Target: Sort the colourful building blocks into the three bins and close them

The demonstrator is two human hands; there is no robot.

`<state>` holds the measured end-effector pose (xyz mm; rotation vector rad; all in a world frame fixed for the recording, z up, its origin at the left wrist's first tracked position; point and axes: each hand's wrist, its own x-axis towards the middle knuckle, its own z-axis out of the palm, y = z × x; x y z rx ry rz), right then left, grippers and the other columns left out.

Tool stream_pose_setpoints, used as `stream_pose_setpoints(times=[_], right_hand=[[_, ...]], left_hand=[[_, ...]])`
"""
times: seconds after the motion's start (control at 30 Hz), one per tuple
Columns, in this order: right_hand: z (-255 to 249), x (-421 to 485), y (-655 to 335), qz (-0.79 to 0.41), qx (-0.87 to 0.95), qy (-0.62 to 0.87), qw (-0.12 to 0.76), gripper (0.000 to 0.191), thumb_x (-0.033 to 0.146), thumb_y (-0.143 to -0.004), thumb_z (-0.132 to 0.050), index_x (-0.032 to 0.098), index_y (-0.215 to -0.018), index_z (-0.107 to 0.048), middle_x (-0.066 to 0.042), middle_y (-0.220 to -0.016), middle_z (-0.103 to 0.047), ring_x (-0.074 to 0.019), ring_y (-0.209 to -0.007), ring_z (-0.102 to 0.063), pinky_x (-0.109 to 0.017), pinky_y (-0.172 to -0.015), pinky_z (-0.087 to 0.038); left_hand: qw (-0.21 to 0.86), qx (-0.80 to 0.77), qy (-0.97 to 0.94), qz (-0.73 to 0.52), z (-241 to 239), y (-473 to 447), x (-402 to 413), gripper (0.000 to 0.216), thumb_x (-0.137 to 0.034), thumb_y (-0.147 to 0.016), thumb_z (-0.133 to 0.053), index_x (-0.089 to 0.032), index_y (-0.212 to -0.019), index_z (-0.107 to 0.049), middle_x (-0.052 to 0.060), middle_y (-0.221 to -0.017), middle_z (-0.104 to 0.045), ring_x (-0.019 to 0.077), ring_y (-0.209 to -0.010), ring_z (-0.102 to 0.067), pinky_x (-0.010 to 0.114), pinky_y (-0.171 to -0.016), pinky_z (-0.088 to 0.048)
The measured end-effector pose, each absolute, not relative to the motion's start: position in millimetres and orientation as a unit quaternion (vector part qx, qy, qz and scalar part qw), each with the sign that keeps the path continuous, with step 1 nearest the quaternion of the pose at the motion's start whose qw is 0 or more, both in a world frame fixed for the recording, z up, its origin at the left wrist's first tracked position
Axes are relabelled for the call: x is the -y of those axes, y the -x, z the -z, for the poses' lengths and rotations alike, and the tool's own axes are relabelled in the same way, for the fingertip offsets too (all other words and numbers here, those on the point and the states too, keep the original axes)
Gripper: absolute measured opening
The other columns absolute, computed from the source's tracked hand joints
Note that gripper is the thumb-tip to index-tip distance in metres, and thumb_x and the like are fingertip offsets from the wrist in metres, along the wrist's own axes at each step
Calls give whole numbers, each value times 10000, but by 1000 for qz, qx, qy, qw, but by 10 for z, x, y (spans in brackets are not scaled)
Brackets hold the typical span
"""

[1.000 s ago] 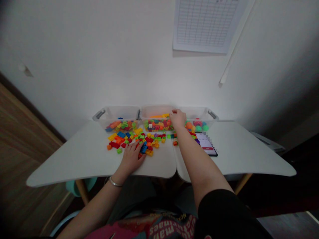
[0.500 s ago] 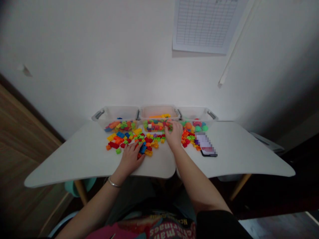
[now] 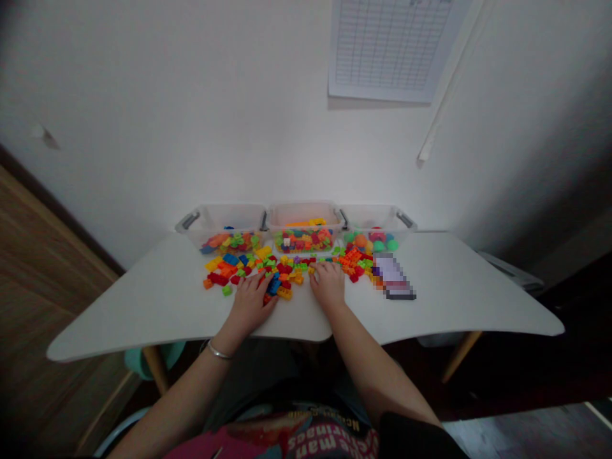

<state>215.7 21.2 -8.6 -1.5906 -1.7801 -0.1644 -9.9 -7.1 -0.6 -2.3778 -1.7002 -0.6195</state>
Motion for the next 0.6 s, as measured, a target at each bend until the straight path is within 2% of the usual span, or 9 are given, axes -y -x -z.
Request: stream_pose_setpoints(times=[0.2,0.4,0.6], right_hand=[[62,-192,-2128,63,704,636,310,266,270,-813,-632,224,-1064,-707,-103,-1016,-698,-299,-989,-544,-419,-853,-414],[51,-163,-2128,84,687,645,326,137,272,-805,-611,223,-904,-693,-88,-949,-692,-276,-928,-554,-393,-827,-414],[36,-159,-2124,70,689,653,308,226,275,-788,-626,209,-995,-687,-106,-1000,-696,-305,-978,-554,-411,-839,-408]], left_hand=[[76,566,792,217,23,101,67,563,-393,-837,-574,-179,-1356,-530,163,-1370,-551,328,-1259,-489,559,-1138,-287],[74,563,794,217,18,105,64,564,-392,-841,-567,-166,-1356,-530,169,-1367,-551,331,-1256,-488,558,-1135,-286],[72,565,795,210,-1,97,65,575,-392,-840,-574,-160,-1364,-525,175,-1374,-546,338,-1258,-487,568,-1134,-286]])
